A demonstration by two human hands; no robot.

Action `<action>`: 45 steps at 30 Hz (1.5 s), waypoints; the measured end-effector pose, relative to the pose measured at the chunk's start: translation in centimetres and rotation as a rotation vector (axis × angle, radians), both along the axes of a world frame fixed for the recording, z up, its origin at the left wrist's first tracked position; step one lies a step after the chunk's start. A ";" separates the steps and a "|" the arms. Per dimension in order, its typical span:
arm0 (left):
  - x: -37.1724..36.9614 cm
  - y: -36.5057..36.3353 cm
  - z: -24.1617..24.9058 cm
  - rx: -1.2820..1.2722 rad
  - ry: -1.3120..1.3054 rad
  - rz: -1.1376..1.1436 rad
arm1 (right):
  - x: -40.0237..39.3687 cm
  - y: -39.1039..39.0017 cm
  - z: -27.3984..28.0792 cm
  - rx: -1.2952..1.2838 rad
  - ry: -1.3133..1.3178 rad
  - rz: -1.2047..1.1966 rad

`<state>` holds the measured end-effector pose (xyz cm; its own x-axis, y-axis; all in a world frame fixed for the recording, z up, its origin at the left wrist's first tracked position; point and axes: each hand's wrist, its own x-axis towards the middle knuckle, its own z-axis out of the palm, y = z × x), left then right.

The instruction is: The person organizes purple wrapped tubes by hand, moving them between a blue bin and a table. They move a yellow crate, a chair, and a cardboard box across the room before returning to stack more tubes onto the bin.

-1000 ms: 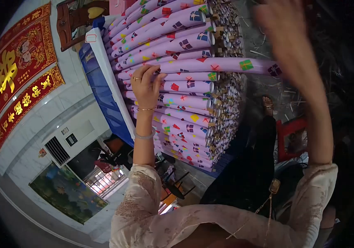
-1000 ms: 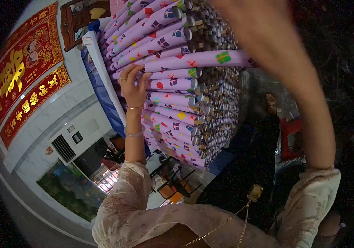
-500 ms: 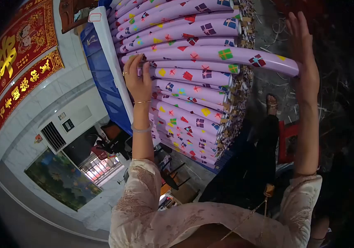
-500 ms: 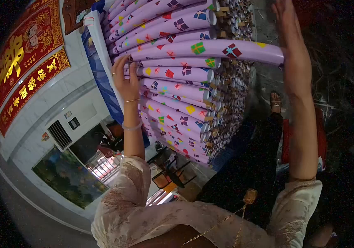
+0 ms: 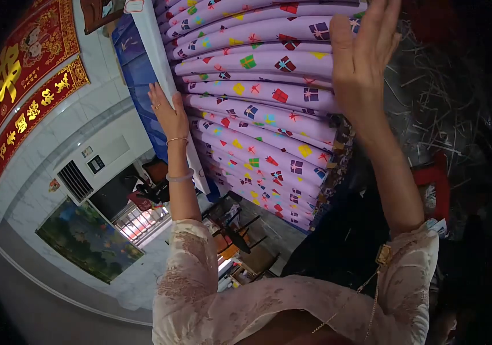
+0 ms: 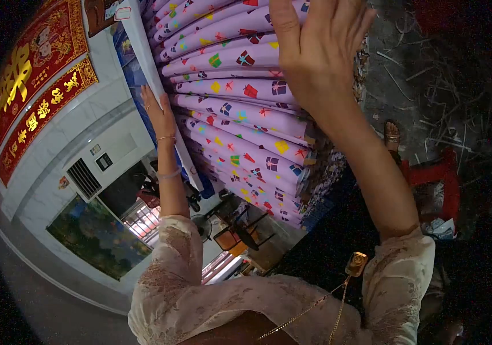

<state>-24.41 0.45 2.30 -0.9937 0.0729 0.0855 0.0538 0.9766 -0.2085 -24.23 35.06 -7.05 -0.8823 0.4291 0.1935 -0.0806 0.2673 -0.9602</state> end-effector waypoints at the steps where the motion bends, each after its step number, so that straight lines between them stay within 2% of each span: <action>1: 0.0 0.2 -0.1 0.048 0.000 0.018 | 0.0 -0.3 0.3 0.047 0.000 -0.017; 5: -0.1 1.2 -0.1 0.207 -0.001 0.063 | 0.5 -1.3 1.5 0.171 -0.007 -0.049; 8: -0.1 0.8 -0.2 0.218 0.015 0.071 | 1.6 -1.5 2.3 0.170 0.002 -0.011; 13: -0.1 1.1 -0.7 0.202 0.083 0.045 | 1.0 -1.6 0.7 0.172 0.011 0.013; 15: 0.3 0.9 -0.5 0.197 0.089 0.046 | -0.2 -1.3 -1.0 -0.068 -0.024 0.015; 19: -0.1 1.6 -0.6 0.314 0.077 0.118 | 3.7 -2.3 0.2 -0.078 0.024 0.115; 21: 0.8 1.2 -0.5 0.319 0.044 0.131 | 2.3 -1.0 -0.6 -0.072 -0.045 0.165; 22: 0.8 1.2 -0.5 0.274 0.074 0.095 | 1.9 -1.1 -1.3 0.024 -0.015 0.160; 25: 0.2 1.7 -0.7 0.272 0.115 0.087 | 4.6 -2.4 -0.6 -0.088 0.068 0.170; 27: 0.3 1.3 -0.9 0.268 0.132 0.056 | 4.9 -2.1 0.0 -0.044 -0.007 0.180; 30: 0.8 1.1 -0.9 0.210 0.149 0.057 | 1.6 -2.1 -1.3 -0.075 -0.074 0.038; 33: 0.5 1.4 -1.0 0.242 0.171 0.030 | 5.2 -3.7 -1.7 -0.232 0.072 0.084; 34: 0.7 1.2 -1.1 0.252 0.164 0.029 | 6.5 -2.7 -0.6 -0.199 -0.003 0.188; 36: 0.8 0.8 -1.1 0.250 0.159 0.047 | 5.1 -0.3 -1.1 -0.194 0.067 0.130; 38: 1.1 1.2 -0.9 0.154 0.190 -0.031 | 0.5 2.8 -0.8 -0.180 0.179 0.036; 40: 1.0 1.4 -0.8 0.170 0.198 -0.068 | -1.4 3.3 -0.3 -0.182 0.210 0.004; 45: 0.8 1.1 -0.8 0.177 0.213 -0.024 | -2.3 0.9 0.5 -0.657 -0.112 0.173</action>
<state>-23.65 1.56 1.46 -0.9500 0.0613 0.3062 0.0503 0.9978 -0.0437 -26.54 35.92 -6.57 -0.9483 0.2772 -0.1549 0.0395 -0.3811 -0.9237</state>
